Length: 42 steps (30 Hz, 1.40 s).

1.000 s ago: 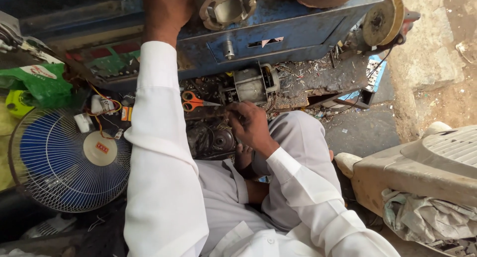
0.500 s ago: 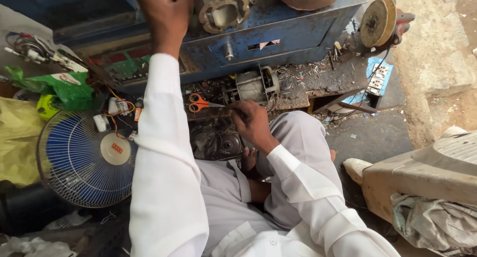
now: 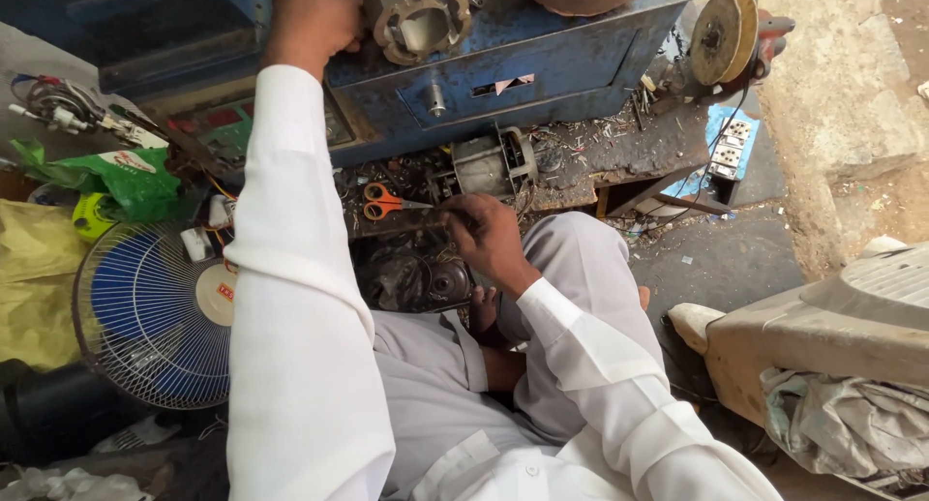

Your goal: The person sits on the floor at a cluttered workbench handling small electric motor parts. They pick up a motor housing, use a screwdriver on it, and fit small components together by hand while sorting parts on the bench.

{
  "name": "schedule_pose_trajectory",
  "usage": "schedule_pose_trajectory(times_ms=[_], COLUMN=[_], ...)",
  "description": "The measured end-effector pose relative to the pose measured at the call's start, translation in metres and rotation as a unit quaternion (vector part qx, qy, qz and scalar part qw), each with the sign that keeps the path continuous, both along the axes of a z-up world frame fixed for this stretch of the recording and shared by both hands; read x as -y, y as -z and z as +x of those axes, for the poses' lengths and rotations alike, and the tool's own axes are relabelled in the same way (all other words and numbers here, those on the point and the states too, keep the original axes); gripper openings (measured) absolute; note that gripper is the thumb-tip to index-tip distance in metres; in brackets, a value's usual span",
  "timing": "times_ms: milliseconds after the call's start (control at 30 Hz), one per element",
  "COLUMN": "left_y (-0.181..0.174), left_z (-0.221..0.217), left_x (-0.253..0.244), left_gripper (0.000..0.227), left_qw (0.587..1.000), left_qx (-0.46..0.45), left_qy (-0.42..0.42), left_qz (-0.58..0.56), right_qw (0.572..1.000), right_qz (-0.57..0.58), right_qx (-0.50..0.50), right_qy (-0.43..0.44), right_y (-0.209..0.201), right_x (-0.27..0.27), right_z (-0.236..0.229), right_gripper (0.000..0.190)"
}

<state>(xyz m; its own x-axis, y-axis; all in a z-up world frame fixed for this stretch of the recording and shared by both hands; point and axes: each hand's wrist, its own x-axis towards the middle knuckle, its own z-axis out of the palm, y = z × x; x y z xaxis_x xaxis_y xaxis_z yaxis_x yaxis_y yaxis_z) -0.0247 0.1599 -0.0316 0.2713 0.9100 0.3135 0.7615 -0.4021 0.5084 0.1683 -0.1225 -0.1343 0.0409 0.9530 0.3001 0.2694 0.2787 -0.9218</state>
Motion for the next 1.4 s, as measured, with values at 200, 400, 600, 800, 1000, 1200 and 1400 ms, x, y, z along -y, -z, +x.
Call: schedule_pose_trajectory(times_ms=[200,400,600,800,1000,1200,1400], left_y=[-0.032,-0.048,-0.002,-0.006,-0.022,-0.011,-0.05], left_z=[0.005,0.006,0.038,0.068,0.087,0.094,0.078], left_x=[0.045,0.182,0.304,0.286,0.259,0.247,0.286], left_gripper=[0.023,0.015,0.028,0.036,0.039,0.04,0.028], left_qw=[0.989,0.948,0.965,0.964,0.949,0.965,0.976], left_qx=[0.115,0.302,0.219,0.039,-0.076,-0.088,-0.002], left_qy=[0.055,-0.055,-0.093,-0.122,-0.149,-0.097,-0.087], left_qz=[0.068,0.082,0.113,0.234,0.268,0.227,0.2], right_qw=[1.0,1.0,1.0,0.998,0.999,0.999,1.0], right_qz=[0.008,0.002,0.009,0.03,0.029,0.012,0.008], right_qx=[0.014,0.01,0.018,-0.053,-0.035,-0.009,-0.009], right_qy=[0.002,0.002,-0.005,0.003,0.028,0.031,0.027], right_y=[0.001,0.001,0.001,0.009,0.012,0.022,0.011], right_x=[-0.004,-0.008,-0.002,0.003,0.002,-0.002,-0.005], right_z=[0.001,0.004,-0.002,-0.003,-0.002,0.0,0.005], right_gripper=[0.014,0.016,0.015,0.016,0.015,0.013,0.015])
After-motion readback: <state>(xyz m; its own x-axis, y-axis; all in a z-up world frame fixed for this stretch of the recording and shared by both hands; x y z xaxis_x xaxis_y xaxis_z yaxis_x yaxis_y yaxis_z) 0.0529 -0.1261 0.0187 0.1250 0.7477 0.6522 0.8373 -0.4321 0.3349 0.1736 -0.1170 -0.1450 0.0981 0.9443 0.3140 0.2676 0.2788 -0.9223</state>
